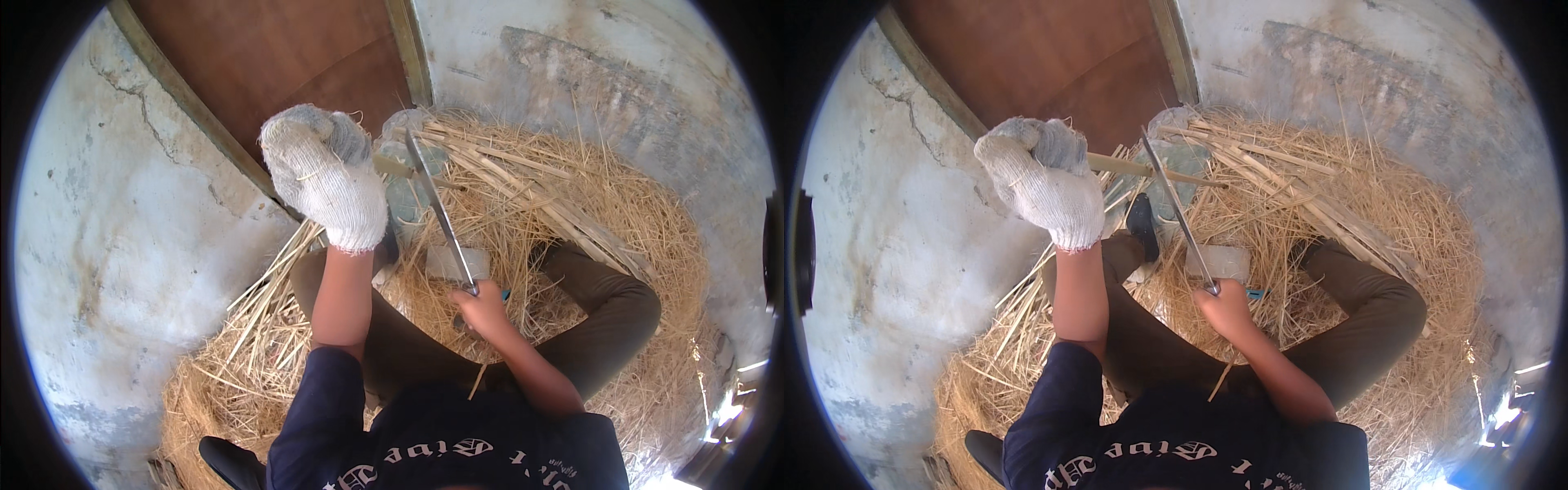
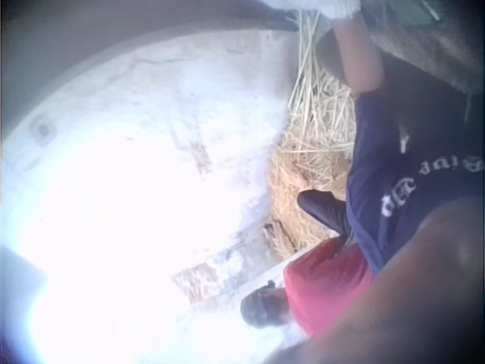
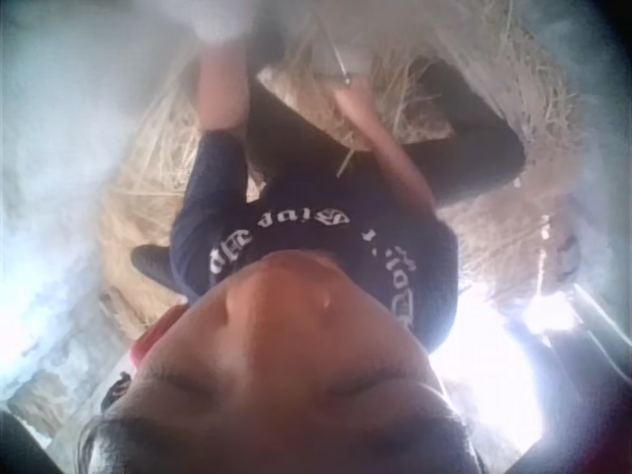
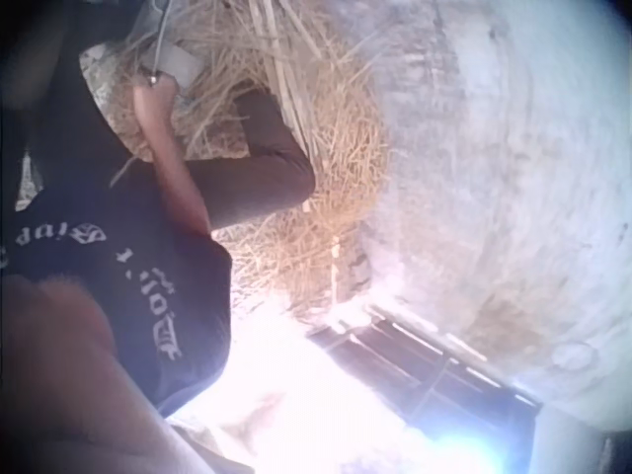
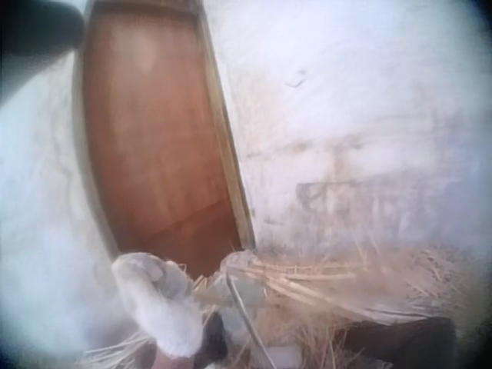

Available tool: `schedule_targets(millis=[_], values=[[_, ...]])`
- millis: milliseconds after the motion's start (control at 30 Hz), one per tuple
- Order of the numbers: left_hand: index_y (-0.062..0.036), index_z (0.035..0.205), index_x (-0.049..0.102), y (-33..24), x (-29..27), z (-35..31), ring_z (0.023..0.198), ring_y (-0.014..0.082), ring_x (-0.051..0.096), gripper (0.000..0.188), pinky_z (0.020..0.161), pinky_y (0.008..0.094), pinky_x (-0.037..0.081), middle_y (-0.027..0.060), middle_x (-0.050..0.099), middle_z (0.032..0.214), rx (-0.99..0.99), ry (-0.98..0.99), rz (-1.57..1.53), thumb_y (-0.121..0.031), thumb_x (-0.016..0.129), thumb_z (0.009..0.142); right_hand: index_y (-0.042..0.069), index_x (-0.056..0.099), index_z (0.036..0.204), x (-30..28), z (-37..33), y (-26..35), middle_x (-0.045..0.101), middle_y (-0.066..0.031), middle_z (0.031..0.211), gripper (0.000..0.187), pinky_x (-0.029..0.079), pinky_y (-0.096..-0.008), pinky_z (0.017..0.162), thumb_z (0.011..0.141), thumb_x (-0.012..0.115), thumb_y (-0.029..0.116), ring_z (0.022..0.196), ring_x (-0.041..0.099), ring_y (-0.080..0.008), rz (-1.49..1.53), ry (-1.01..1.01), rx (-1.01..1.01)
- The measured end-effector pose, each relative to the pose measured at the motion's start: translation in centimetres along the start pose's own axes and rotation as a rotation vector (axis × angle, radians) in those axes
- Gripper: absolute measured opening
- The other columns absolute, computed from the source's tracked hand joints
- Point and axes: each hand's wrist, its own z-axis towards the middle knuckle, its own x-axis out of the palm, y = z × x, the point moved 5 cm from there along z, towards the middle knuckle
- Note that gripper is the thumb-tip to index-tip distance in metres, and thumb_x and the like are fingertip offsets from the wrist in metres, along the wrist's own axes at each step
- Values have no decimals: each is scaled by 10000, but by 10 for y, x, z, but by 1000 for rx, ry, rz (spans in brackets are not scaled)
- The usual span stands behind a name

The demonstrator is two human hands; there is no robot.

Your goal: The person sits cross-legged on a floor covered in straw and uses a large knife to split long bamboo poles into thin strips. They hold the pole with a gloved left hand and repeatedly strike it with the knife in their right hand to separate the fibers.

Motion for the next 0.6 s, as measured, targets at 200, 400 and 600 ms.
schedule_targets(millis=[200,400,600], values=[[-108,909,546,0,-6,10,564,98,397,356,476,270,315,-15,488,739,19,36,28,-438,604,1032,57,560,742,-24,-38,68,532,11,561,221,338,-262,472,934,665,93,469,442,-77,631,-78,-337],[-104,1056,598,15,-14,-2,719,139,580,205,571,291,469,13,599,872,-31,40,-97,-308,616,1049,-25,551,701,-3,5,6,508,-69,554,255,369,-367,506,870,647,140,492,451,-136,-41,-219,-337],[-108,894,546,6,-13,11,550,90,357,373,472,278,283,-23,474,726,61,-77,41,-452,629,1015,-2,542,694,-21,-14,39,482,-29,516,246,361,-342,481,887,658,95,483,475,-117,92,-78,-166]])
